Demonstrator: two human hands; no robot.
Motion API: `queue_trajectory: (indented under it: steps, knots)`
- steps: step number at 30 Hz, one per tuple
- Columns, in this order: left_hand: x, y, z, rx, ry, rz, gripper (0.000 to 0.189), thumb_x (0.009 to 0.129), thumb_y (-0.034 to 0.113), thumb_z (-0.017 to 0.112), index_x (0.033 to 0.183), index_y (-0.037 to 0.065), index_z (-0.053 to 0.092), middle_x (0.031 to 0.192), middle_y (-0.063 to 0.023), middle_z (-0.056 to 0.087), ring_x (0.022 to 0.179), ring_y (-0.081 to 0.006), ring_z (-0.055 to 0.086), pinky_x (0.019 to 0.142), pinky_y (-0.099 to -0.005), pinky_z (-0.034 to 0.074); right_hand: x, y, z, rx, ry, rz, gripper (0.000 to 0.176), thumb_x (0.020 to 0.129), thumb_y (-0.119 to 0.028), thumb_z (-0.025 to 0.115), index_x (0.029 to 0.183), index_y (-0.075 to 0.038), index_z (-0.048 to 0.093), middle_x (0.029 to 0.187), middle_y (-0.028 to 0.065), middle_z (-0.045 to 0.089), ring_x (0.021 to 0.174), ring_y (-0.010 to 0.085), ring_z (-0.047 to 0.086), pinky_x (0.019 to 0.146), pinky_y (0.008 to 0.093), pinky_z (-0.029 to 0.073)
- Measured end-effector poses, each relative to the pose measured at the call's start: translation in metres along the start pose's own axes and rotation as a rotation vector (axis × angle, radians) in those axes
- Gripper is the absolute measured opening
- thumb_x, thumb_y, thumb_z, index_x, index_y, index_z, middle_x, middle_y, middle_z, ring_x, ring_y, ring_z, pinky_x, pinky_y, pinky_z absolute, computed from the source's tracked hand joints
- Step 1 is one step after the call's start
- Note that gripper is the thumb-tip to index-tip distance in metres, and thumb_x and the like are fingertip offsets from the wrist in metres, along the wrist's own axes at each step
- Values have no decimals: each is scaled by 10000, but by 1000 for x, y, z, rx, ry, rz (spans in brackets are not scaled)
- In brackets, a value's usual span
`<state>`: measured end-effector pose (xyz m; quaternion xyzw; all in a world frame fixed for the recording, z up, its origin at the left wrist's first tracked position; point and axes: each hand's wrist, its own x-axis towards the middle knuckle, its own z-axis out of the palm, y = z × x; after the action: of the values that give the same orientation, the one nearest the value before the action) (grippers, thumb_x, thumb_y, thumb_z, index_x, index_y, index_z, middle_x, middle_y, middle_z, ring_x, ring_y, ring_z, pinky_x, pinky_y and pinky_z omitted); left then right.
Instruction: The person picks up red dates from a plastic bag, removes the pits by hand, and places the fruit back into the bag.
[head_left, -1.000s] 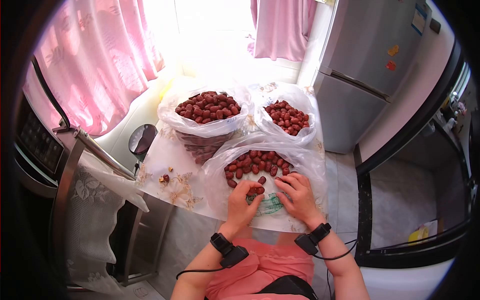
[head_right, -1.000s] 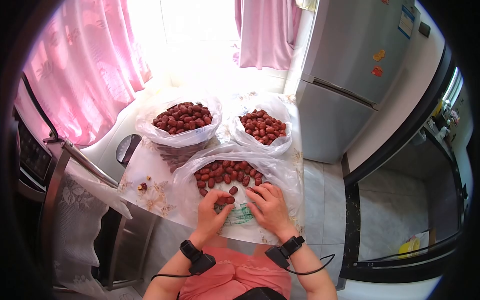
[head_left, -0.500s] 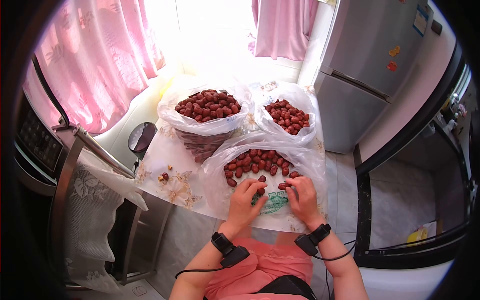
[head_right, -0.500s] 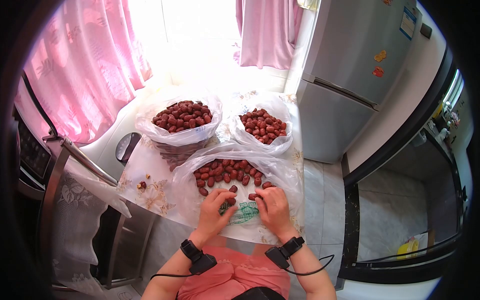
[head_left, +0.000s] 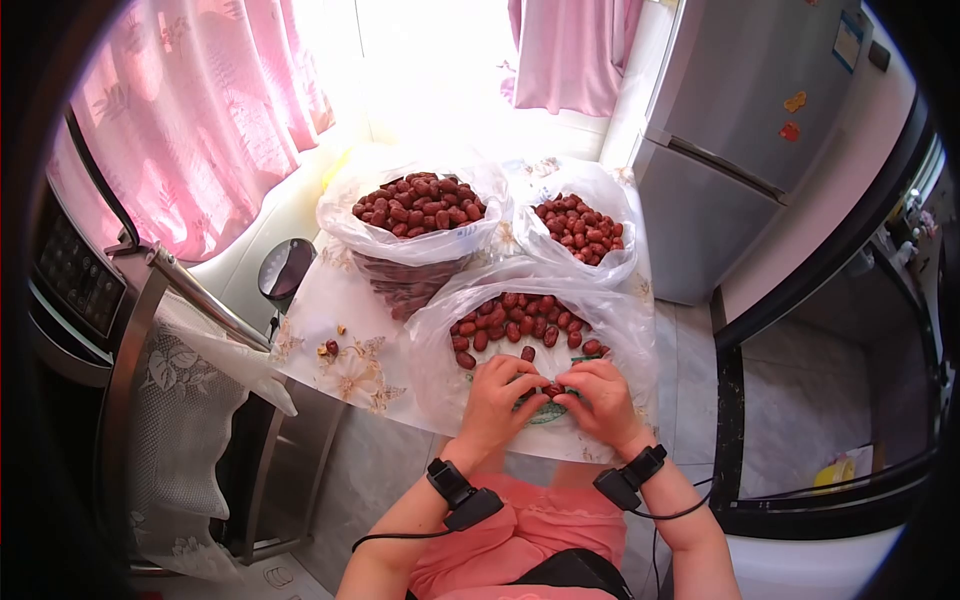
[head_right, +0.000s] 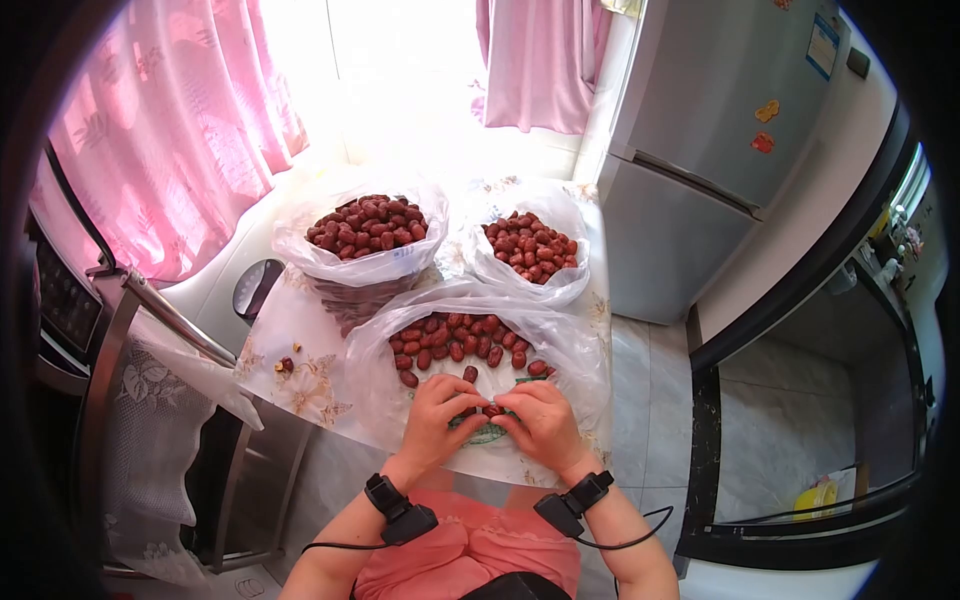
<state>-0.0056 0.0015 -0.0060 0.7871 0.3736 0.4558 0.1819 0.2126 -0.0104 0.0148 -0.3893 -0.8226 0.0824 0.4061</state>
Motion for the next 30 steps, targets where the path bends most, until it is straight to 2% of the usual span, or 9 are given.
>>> queue_trajectory:
  steps: [6,15,18,30]
  knots:
    - [-2,-4,1,-62,5,-27,231,806,140,819,1028,116,756,1060,-29,675,1061,-277,619,921,-439,456,4,-2,-1,-73,-35,-52,344,753,-152,896,1044,-71,731,1012,81,734,1006,306,679,892,425,540]
    - [-3,-3,1,-2,-35,-18,284,823,160,821,1103,143,778,1062,-33,671,1050,-272,618,917,-438,459,6,-4,-1,-64,-15,-48,319,752,-99,869,1038,-78,730,1016,74,739,1003,299,680,893,421,535]
    - [-1,1,-1,16,-29,-9,292,790,126,840,1075,113,777,1081,-53,670,1026,-280,625,898,-425,480,5,-4,-1,-43,8,-25,303,750,-67,852,1025,-77,725,1011,76,738,997,297,681,890,416,534]
    - [-3,1,-1,6,-35,-23,275,796,148,844,1054,109,758,1048,-47,670,1017,-278,627,878,-415,476,2,-1,-1,-80,49,-18,262,729,-27,828,968,-74,731,994,61,755,982,282,696,879,411,539]
